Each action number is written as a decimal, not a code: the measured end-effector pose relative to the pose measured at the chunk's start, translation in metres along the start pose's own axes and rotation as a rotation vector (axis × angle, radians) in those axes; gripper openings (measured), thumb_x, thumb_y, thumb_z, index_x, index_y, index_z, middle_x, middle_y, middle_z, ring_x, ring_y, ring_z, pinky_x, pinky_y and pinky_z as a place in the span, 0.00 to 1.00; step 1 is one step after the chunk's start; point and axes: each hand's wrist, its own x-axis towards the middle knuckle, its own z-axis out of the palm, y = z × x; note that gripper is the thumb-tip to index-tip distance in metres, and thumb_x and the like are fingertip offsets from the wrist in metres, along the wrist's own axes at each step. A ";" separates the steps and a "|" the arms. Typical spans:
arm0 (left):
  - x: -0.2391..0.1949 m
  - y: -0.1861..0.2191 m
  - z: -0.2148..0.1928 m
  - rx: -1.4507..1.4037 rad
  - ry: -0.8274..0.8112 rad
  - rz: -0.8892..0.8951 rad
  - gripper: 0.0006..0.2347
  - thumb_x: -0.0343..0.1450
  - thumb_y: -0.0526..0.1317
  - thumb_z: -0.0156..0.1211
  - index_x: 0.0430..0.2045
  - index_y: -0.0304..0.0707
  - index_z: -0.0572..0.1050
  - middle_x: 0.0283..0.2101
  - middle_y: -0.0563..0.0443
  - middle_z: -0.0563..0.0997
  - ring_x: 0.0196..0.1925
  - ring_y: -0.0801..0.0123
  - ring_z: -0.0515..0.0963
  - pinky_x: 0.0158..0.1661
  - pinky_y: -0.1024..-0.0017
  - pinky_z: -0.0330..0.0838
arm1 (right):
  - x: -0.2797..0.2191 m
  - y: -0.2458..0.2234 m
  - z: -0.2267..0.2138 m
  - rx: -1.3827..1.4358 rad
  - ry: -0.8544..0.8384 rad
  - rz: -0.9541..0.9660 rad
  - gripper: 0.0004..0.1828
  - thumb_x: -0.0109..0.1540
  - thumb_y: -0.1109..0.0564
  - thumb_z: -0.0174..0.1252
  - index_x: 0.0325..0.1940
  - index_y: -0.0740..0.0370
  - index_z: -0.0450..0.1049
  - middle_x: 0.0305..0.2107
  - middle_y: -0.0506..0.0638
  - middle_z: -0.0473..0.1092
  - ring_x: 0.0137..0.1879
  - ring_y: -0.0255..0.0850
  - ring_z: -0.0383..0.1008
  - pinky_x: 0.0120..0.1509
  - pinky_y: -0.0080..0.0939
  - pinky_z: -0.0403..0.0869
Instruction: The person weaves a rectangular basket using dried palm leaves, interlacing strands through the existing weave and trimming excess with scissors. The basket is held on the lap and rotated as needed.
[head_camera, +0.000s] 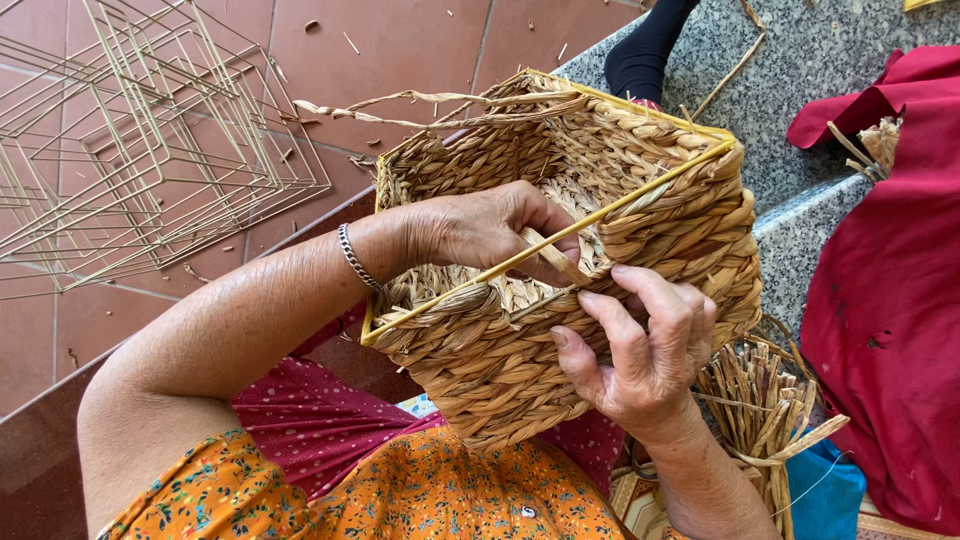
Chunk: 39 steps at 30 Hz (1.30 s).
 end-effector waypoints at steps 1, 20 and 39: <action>-0.001 0.000 0.000 -0.029 -0.013 0.012 0.08 0.72 0.40 0.67 0.35 0.33 0.80 0.32 0.62 0.79 0.35 0.82 0.74 0.36 0.78 0.72 | 0.000 0.000 0.000 -0.002 -0.003 -0.001 0.19 0.65 0.44 0.66 0.51 0.59 0.74 0.52 0.56 0.67 0.51 0.50 0.68 0.55 0.52 0.66; 0.000 0.001 0.003 -0.271 0.032 0.105 0.11 0.68 0.29 0.71 0.42 0.33 0.77 0.41 0.55 0.83 0.44 0.78 0.81 0.47 0.76 0.80 | 0.013 -0.004 0.000 0.208 0.077 0.140 0.10 0.64 0.63 0.69 0.45 0.61 0.74 0.44 0.52 0.70 0.48 0.46 0.70 0.52 0.42 0.69; -0.074 0.046 0.120 1.301 0.726 0.603 0.19 0.69 0.43 0.60 0.52 0.32 0.77 0.51 0.46 0.75 0.55 0.60 0.73 0.53 0.58 0.70 | -0.022 -0.022 -0.038 1.120 -0.073 0.194 0.08 0.71 0.57 0.58 0.43 0.65 0.69 0.39 0.52 0.70 0.37 0.34 0.66 0.40 0.33 0.69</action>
